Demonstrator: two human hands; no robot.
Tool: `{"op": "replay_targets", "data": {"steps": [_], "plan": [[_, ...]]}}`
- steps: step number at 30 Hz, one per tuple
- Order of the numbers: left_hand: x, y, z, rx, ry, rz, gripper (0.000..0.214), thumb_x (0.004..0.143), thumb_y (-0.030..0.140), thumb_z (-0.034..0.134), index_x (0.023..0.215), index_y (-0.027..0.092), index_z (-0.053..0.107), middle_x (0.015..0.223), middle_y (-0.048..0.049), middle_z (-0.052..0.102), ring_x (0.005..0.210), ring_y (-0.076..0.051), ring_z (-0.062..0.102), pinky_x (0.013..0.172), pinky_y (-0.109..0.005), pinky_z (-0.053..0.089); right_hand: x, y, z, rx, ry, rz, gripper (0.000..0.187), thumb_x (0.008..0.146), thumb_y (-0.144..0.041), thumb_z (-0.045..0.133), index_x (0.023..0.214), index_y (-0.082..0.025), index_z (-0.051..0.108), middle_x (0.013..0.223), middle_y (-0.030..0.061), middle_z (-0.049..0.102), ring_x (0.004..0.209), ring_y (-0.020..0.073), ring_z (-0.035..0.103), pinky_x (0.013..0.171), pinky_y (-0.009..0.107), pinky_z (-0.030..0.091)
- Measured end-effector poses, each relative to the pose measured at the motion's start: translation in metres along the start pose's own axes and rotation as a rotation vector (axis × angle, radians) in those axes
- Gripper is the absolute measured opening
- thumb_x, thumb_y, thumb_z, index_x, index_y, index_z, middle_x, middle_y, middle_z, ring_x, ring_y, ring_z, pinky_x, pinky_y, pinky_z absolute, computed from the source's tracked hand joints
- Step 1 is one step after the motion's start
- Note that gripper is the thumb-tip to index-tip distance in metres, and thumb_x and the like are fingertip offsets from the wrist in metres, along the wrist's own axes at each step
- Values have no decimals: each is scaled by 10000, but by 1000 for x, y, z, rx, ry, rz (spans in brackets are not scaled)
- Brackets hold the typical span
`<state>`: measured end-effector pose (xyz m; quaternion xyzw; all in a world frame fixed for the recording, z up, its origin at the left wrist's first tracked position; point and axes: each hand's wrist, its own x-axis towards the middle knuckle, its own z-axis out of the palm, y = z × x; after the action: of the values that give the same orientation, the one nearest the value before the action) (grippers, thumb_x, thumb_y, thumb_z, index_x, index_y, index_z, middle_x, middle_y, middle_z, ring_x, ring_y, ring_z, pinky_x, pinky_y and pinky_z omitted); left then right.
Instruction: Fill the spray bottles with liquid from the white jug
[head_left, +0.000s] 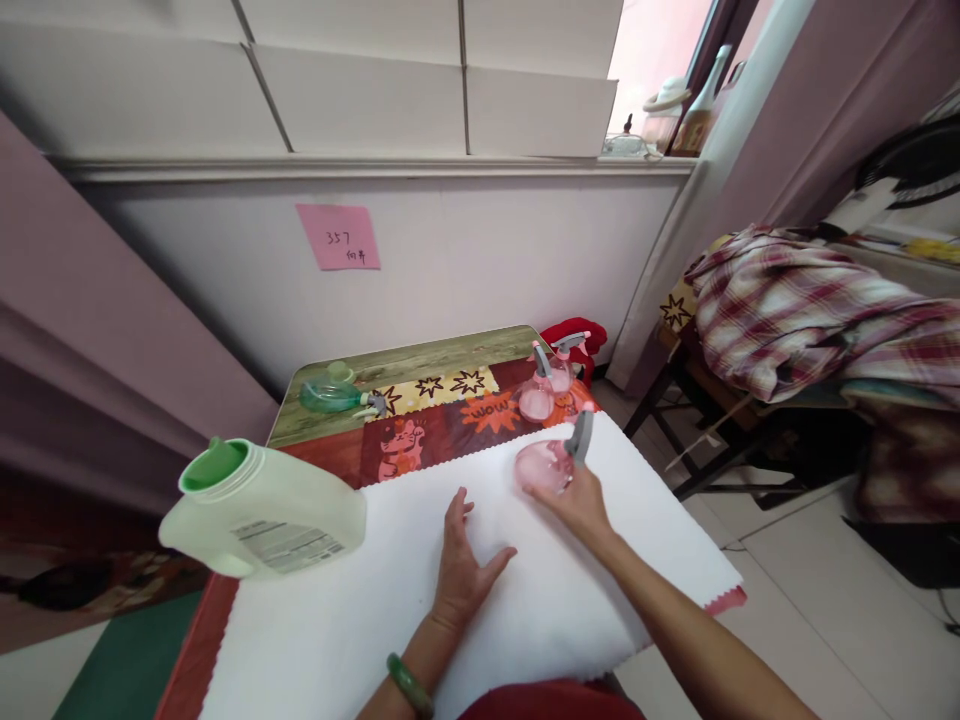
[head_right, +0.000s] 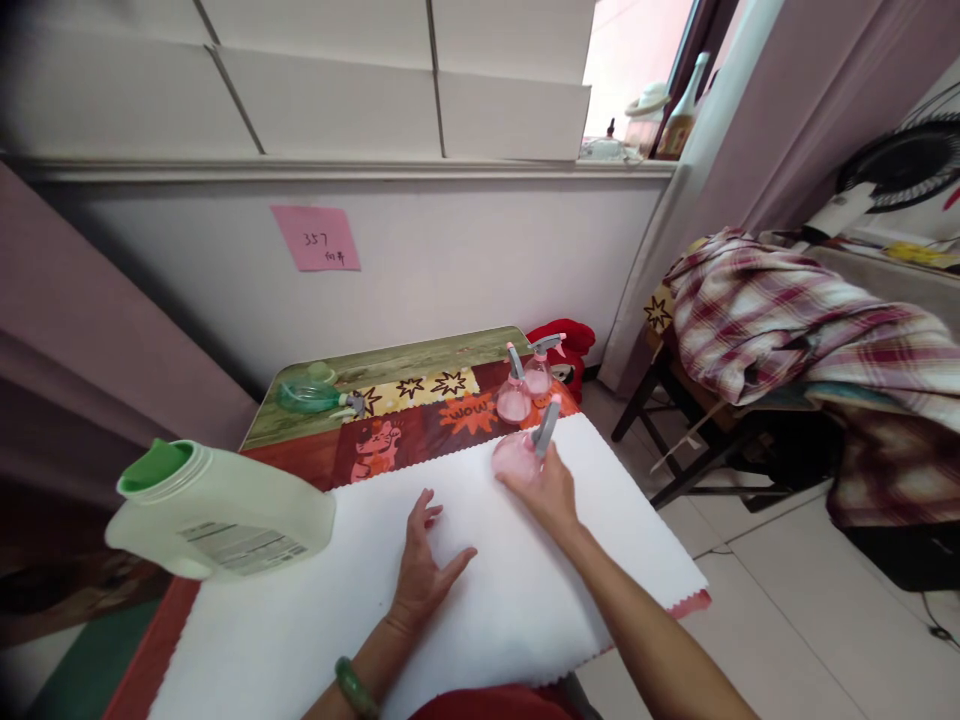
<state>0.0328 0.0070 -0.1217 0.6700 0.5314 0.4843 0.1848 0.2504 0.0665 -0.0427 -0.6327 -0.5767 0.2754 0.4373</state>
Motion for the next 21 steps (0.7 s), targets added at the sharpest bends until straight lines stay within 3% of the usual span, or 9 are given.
{"op": "replay_targets", "data": {"steps": [2,5,10,17,21], "plan": [[0,1,-1,21,-24,-29,931,845,391,751,1576,242,193,1507,-218,425,1165,-300,634,1009,-544,530,33,7,-18,-186,104,79,727,615,-548,865,1224,-249,603,1062,107,740,982,410,723,822,520,573],[0,3,-2,44,-59,-39,845,894,356,694,1567,250,193,1486,-200,436,1110,-267,648,995,-517,540,82,17,-39,-330,150,125,770,635,-563,831,1281,-234,572,1143,123,723,1050,402,704,852,478,550],[0,3,-3,22,-71,-76,798,905,349,671,1553,236,218,1453,-190,478,1095,-271,659,970,-508,552,136,36,-49,-412,184,173,805,636,-572,811,1327,-255,547,1249,125,707,1109,354,695,912,424,528],[-3,9,-3,-35,-75,-161,783,874,315,674,1543,224,277,1374,-170,559,1109,-287,657,1024,-549,515,149,57,-41,-463,65,245,820,648,-539,799,1337,-167,558,1181,221,724,1079,423,712,884,474,533],[-7,14,-2,-43,-48,-177,800,825,267,703,1534,222,336,1371,-164,583,1086,-277,664,1021,-529,527,150,81,-40,-451,46,239,948,644,-639,773,1419,-173,487,1236,244,694,1118,465,691,898,523,534]]}}
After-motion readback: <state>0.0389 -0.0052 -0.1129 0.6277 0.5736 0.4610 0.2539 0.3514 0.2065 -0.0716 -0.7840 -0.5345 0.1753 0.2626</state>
